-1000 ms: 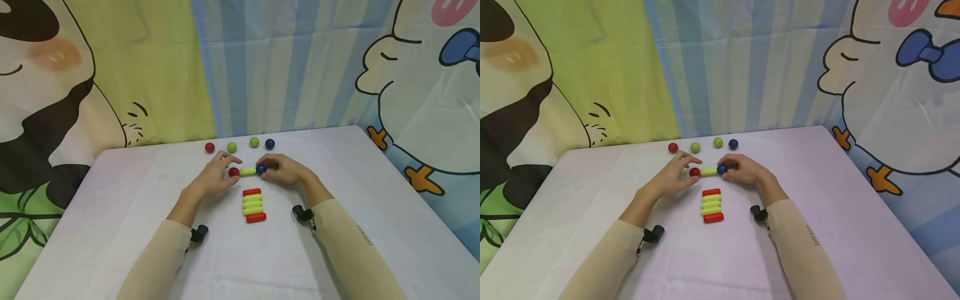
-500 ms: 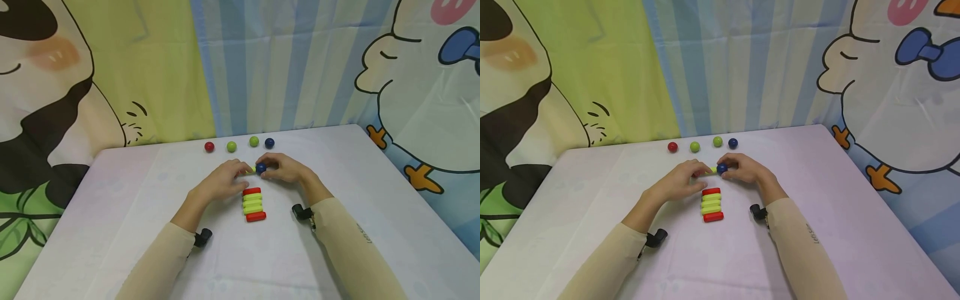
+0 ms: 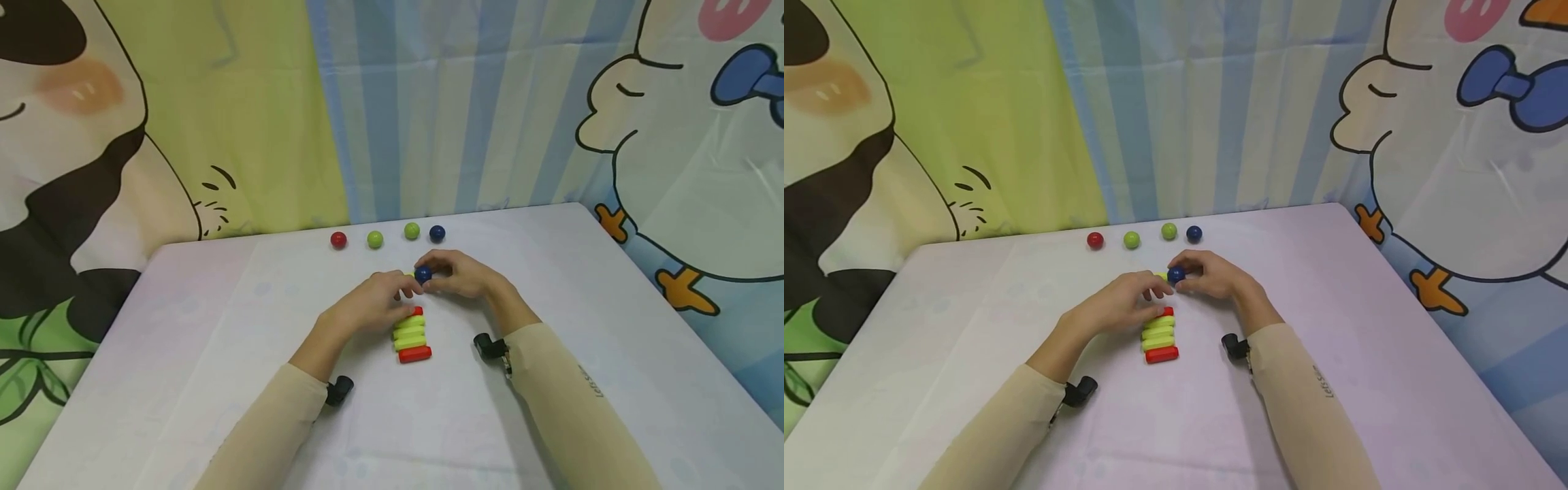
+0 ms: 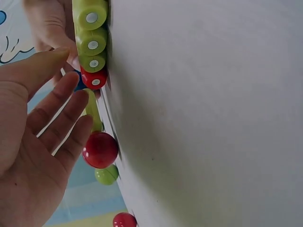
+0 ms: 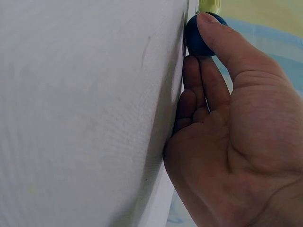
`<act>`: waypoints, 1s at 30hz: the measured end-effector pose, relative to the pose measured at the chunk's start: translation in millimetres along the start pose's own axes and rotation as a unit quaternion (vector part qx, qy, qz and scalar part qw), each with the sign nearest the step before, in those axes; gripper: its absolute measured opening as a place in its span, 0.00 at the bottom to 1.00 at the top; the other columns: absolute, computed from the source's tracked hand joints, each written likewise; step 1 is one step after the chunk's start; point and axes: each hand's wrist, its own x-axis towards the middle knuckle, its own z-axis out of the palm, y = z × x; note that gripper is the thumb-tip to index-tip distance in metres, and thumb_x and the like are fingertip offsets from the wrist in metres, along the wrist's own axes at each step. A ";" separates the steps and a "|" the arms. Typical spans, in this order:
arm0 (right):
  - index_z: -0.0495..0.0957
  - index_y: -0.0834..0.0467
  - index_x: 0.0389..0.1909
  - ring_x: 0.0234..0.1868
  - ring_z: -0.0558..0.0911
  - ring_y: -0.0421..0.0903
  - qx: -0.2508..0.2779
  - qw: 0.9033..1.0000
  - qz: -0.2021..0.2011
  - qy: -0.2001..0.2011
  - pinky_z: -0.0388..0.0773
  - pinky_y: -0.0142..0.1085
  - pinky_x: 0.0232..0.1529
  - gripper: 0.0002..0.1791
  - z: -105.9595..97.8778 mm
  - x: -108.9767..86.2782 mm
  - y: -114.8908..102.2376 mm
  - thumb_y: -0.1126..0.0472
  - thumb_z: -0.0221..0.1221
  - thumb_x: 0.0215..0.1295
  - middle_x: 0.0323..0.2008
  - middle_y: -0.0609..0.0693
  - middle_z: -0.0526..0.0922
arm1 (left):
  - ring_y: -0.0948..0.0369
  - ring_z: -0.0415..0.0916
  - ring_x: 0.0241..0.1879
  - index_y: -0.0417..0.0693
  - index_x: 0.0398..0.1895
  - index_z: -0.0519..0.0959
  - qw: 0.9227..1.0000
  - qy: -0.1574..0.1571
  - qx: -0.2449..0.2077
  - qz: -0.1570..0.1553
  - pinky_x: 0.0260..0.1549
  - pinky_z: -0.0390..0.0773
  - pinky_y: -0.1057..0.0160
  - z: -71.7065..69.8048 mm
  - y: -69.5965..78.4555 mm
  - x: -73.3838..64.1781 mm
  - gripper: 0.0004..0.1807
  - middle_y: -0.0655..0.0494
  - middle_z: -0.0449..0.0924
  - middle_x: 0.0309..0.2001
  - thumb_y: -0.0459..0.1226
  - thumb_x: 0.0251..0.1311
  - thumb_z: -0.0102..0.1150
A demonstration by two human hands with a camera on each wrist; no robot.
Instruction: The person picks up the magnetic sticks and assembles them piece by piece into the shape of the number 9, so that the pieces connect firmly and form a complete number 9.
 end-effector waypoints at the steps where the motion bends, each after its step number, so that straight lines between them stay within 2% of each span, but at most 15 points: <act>1: 0.78 0.54 0.61 0.60 0.79 0.49 -0.001 1.000 0.001 0.000 0.69 0.49 0.69 0.22 0.3 0.4 0.1 0.62 0.67 0.68 0.57 0.51 0.84 | 0.59 0.77 0.48 0.53 0.59 0.80 1.000 -0.001 0.002 -0.002 0.51 0.77 0.59 0.3 0.4 0.1 0.16 0.56 0.81 0.50 0.40 0.69 0.63; 9: 0.77 0.55 0.62 0.61 0.79 0.51 -0.004 1.000 0.002 0.000 0.68 0.52 0.70 0.23 1.1 -0.2 -2.6 0.62 0.67 0.67 0.58 0.52 0.83 | 0.63 0.76 0.48 0.56 0.57 0.81 1.000 -0.013 0.006 -0.018 0.53 0.77 0.60 3.6 1.6 1.7 0.15 0.60 0.80 0.50 0.41 0.70 0.62; 18: 0.77 0.53 0.63 0.61 0.78 0.50 -0.011 1.000 0.014 0.000 0.68 0.51 0.70 0.23 0.8 -0.5 -1.6 0.61 0.67 0.68 0.58 0.50 0.83 | 0.62 0.76 0.49 0.54 0.58 0.80 0.999 -0.029 0.008 -0.023 0.53 0.78 0.61 5.5 0.5 4.2 0.15 0.60 0.81 0.50 0.40 0.70 0.62; 23: 0.77 0.55 0.62 0.61 0.79 0.50 -0.005 1.000 0.012 0.001 0.68 0.50 0.70 0.23 1.2 -1.0 -1.3 0.63 0.67 0.68 0.58 0.51 0.83 | 0.62 0.76 0.50 0.54 0.59 0.80 0.999 -0.028 0.010 -0.023 0.55 0.78 0.60 7.3 -0.6 5.0 0.15 0.60 0.81 0.51 0.39 0.71 0.61; 30: 0.78 0.53 0.62 0.60 0.79 0.49 -0.007 1.000 0.020 -0.002 0.69 0.50 0.69 0.23 0.7 0.2 -2.5 0.61 0.67 0.68 0.58 0.50 0.83 | 0.63 0.78 0.48 0.54 0.58 0.82 1.000 -0.020 0.011 -0.013 0.56 0.78 0.61 7.2 -1.1 4.9 0.15 0.60 0.83 0.50 0.34 0.73 0.56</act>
